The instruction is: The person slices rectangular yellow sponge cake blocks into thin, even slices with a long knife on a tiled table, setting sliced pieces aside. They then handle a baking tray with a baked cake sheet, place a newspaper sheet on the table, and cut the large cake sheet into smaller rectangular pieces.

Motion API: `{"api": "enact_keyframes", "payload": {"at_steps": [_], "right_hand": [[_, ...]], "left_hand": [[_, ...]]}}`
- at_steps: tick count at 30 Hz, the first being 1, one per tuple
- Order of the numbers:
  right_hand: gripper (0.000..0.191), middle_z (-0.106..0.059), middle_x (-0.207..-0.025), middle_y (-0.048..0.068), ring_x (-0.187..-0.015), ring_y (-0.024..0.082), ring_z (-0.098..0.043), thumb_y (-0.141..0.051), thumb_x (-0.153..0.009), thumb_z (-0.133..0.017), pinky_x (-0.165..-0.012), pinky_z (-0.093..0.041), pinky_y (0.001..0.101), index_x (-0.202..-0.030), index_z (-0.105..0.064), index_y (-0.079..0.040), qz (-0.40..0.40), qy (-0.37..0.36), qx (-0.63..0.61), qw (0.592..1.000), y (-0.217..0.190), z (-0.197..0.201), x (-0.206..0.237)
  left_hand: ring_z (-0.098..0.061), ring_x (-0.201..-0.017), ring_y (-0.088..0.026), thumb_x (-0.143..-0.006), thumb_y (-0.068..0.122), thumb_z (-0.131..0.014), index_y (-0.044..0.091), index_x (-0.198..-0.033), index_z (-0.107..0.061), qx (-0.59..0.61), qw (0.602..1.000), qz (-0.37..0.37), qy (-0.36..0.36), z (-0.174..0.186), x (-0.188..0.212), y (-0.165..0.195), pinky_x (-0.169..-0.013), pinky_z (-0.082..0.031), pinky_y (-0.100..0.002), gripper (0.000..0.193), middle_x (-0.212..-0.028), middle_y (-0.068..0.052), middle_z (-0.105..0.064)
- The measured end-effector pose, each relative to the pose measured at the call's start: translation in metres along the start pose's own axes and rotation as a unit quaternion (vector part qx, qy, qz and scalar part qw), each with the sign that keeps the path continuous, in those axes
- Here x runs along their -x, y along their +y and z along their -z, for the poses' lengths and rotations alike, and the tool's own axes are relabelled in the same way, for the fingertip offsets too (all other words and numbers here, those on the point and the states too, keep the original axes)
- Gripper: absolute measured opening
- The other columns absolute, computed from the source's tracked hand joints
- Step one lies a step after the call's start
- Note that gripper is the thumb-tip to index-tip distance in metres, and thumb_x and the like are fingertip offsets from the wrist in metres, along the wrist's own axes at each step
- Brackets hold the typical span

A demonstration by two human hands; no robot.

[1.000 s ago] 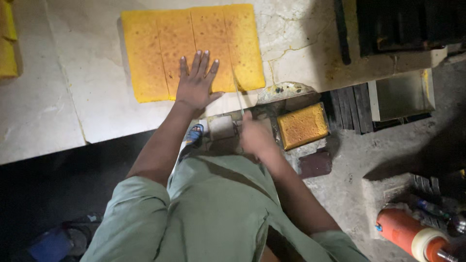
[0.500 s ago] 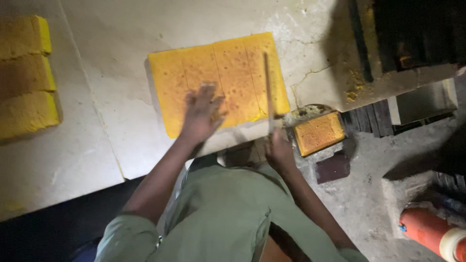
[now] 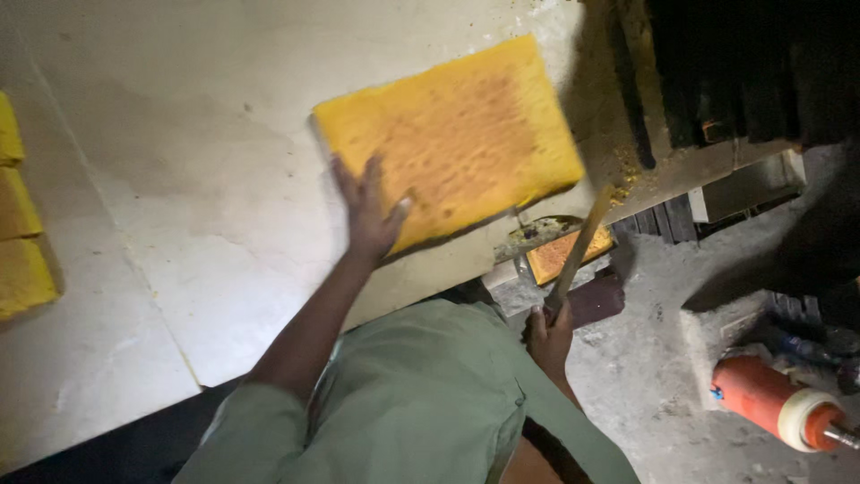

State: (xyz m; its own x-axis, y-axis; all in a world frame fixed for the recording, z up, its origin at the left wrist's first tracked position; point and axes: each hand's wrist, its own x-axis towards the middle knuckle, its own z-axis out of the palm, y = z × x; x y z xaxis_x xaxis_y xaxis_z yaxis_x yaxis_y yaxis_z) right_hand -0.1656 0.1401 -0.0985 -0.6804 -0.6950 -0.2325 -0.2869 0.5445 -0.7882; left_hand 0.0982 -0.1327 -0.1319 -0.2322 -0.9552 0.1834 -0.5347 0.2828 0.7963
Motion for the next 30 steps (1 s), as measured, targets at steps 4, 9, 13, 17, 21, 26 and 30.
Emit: {"api": "enact_keyframes", "payload": {"at_steps": [4, 9, 13, 17, 21, 26, 30], "right_hand": [[0.02, -0.056, -0.071, 0.003, -0.055, 0.014, -0.053, -0.015, -0.1, -0.062, -0.049, -0.045, 0.0325, -0.109, -0.047, -0.004, -0.047, -0.071, -0.067, 0.994, 0.003, 0.016, -0.057], [0.027, -0.062, -0.073, 0.011, -0.062, 0.023, -0.062, -0.018, -0.102, -0.06, -0.058, -0.048, 0.0377, -0.12, -0.048, -0.001, 0.151, -0.178, 0.098, 0.967, -0.005, 0.044, -0.139], [0.04, -0.065, -0.082, 0.016, -0.069, 0.032, -0.065, -0.024, -0.098, -0.066, -0.063, -0.051, 0.0432, -0.128, -0.053, -0.001, 0.325, -0.266, 0.19, 0.887, -0.031, 0.052, -0.176], [0.042, -0.066, -0.103, 0.016, -0.093, 0.037, -0.065, -0.023, -0.09, -0.07, -0.081, -0.052, 0.0463, -0.125, -0.057, -0.003, 0.543, -0.358, 0.233, 0.723, -0.07, 0.025, -0.193], [0.047, -0.062, -0.122, 0.013, -0.11, 0.033, -0.059, -0.019, -0.087, -0.06, -0.098, -0.046, 0.0447, -0.132, -0.061, -0.007, 0.614, -0.514, 0.196, 0.566, -0.113, -0.035, -0.189], [0.04, -0.062, -0.121, 0.009, -0.113, 0.031, -0.06, -0.025, -0.089, -0.054, -0.106, -0.044, 0.045, -0.127, -0.063, -0.016, 0.714, -0.486, 0.18, 0.471, -0.161, -0.164, -0.146], [0.033, -0.063, -0.117, 0.012, -0.111, 0.035, -0.061, -0.03, -0.093, -0.056, -0.1, -0.047, 0.0481, -0.119, -0.067, -0.013, 0.698, -0.492, 0.29, 0.432, -0.217, -0.291, -0.1]], "left_hand": [[0.016, -0.154, -0.055, -0.094, 0.048, -0.078, 0.011, -0.166, -0.024, -0.001, 0.999, -0.026, -0.021, -0.086, -0.063, 0.062, -0.126, -0.004, -0.064, 0.097, -0.163, -0.039, 0.017], [-0.035, -0.15, -0.042, -0.083, 0.006, -0.056, 0.008, -0.122, -0.063, 0.138, 0.99, 0.009, -0.011, -0.093, -0.124, 0.088, -0.125, -0.033, -0.049, 0.039, -0.152, -0.029, -0.044], [-0.071, -0.115, -0.026, -0.084, -0.008, -0.054, 0.001, -0.085, -0.06, 0.123, 0.988, 0.037, 0.083, -0.019, -0.09, 0.094, -0.104, -0.057, -0.04, 0.01, -0.111, -0.017, -0.075], [-0.064, -0.121, -0.029, -0.096, 0.012, -0.053, -0.001, -0.096, -0.065, 0.198, 0.947, -0.055, 0.247, 0.103, -0.022, 0.151, -0.108, -0.052, -0.042, 0.017, -0.118, -0.019, -0.068], [-0.063, -0.123, -0.029, -0.096, 0.011, -0.055, 0.001, -0.102, -0.063, 0.162, 0.879, -0.232, 0.385, 0.209, 0.036, 0.216, -0.109, -0.051, -0.042, 0.014, -0.122, -0.018, -0.067], [-0.062, -0.126, -0.028, -0.097, 0.01, -0.057, 0.003, -0.11, -0.061, 0.134, 0.814, -0.37, 0.427, 0.239, 0.017, 0.194, -0.111, -0.05, -0.041, 0.015, -0.126, -0.016, -0.066], [-0.061, -0.128, -0.028, -0.098, 0.01, -0.059, 0.005, -0.116, -0.06, 0.115, 0.808, -0.384, 0.432, 0.309, 0.028, 0.167, -0.113, -0.049, -0.041, 0.018, -0.13, -0.015, -0.064]]}}
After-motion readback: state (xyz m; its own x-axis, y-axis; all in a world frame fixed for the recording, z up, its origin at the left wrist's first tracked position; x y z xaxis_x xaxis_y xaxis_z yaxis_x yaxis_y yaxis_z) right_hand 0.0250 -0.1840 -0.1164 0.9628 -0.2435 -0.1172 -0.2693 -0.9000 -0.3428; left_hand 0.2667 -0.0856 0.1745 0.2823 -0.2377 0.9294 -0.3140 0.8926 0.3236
